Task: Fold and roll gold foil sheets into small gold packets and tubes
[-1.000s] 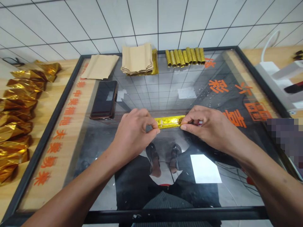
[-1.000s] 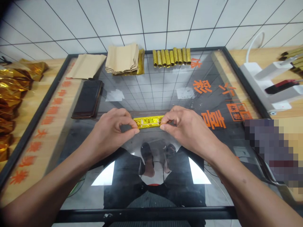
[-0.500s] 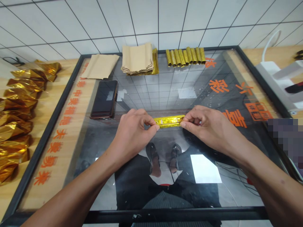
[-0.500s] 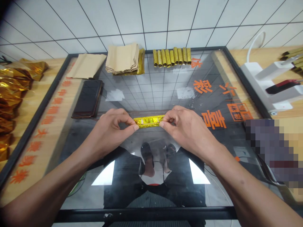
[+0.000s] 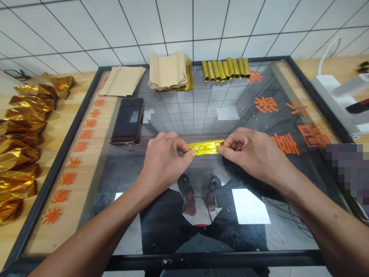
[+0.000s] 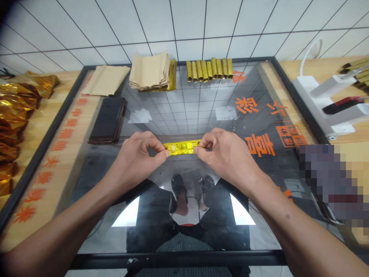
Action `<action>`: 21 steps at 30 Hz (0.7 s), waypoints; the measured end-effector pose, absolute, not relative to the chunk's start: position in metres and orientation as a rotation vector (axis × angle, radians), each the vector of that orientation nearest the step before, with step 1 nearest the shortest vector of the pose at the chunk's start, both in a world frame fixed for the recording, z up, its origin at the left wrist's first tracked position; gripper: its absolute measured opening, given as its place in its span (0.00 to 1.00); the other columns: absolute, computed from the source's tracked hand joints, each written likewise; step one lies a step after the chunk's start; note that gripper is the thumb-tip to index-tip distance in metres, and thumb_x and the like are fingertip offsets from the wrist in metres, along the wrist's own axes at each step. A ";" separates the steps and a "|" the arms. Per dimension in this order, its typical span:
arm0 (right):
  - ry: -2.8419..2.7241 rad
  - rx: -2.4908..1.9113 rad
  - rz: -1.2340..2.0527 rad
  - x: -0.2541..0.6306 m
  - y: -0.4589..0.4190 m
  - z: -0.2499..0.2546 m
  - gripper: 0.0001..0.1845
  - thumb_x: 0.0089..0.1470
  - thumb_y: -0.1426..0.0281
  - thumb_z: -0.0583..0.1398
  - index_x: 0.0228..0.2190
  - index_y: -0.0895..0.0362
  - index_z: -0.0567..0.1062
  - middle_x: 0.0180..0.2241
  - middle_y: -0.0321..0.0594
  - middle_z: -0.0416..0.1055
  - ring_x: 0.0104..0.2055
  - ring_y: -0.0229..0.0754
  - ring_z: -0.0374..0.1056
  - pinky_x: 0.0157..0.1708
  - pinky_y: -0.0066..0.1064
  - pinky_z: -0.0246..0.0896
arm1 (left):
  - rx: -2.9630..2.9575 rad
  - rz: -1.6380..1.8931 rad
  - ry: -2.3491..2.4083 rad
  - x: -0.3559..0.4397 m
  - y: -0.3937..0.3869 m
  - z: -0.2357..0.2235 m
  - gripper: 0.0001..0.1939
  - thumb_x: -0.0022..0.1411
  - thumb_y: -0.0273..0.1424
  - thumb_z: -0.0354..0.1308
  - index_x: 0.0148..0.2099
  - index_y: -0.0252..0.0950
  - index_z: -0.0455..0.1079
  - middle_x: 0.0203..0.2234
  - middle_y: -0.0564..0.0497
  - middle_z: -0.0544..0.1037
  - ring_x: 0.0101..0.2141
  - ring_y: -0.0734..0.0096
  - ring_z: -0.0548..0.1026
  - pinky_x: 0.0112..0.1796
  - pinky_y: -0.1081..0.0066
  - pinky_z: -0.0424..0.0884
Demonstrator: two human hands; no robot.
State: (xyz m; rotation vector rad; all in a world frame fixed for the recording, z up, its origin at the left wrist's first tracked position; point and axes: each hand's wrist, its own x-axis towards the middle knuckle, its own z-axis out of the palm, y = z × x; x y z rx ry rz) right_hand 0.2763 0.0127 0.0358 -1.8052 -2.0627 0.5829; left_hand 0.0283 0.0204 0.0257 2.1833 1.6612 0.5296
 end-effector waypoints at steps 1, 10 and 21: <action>-2.067 -1.806 0.574 0.276 0.013 0.036 0.06 0.57 0.65 0.66 0.29 0.52 0.81 0.34 0.38 0.80 0.32 0.43 0.73 0.31 0.35 0.63 | 2.185 0.529 1.667 0.029 0.020 0.025 0.10 0.61 0.31 0.66 0.26 0.41 0.74 0.31 0.52 0.81 0.38 0.57 0.75 0.42 0.55 0.70; -2.111 -1.865 0.534 0.274 0.016 0.035 0.07 0.57 0.64 0.67 0.29 0.52 0.81 0.34 0.39 0.79 0.32 0.43 0.72 0.32 0.37 0.61 | 2.227 0.520 1.704 0.032 0.019 0.022 0.09 0.60 0.29 0.65 0.27 0.42 0.73 0.32 0.52 0.81 0.39 0.55 0.74 0.42 0.54 0.69; -2.129 -1.898 0.535 0.272 0.017 0.037 0.06 0.58 0.64 0.68 0.31 0.53 0.80 0.35 0.38 0.78 0.33 0.42 0.71 0.33 0.36 0.60 | 2.356 0.570 1.654 0.040 0.006 0.022 0.07 0.64 0.23 0.60 0.39 0.42 0.72 0.34 0.53 0.77 0.38 0.60 0.70 0.38 0.60 0.60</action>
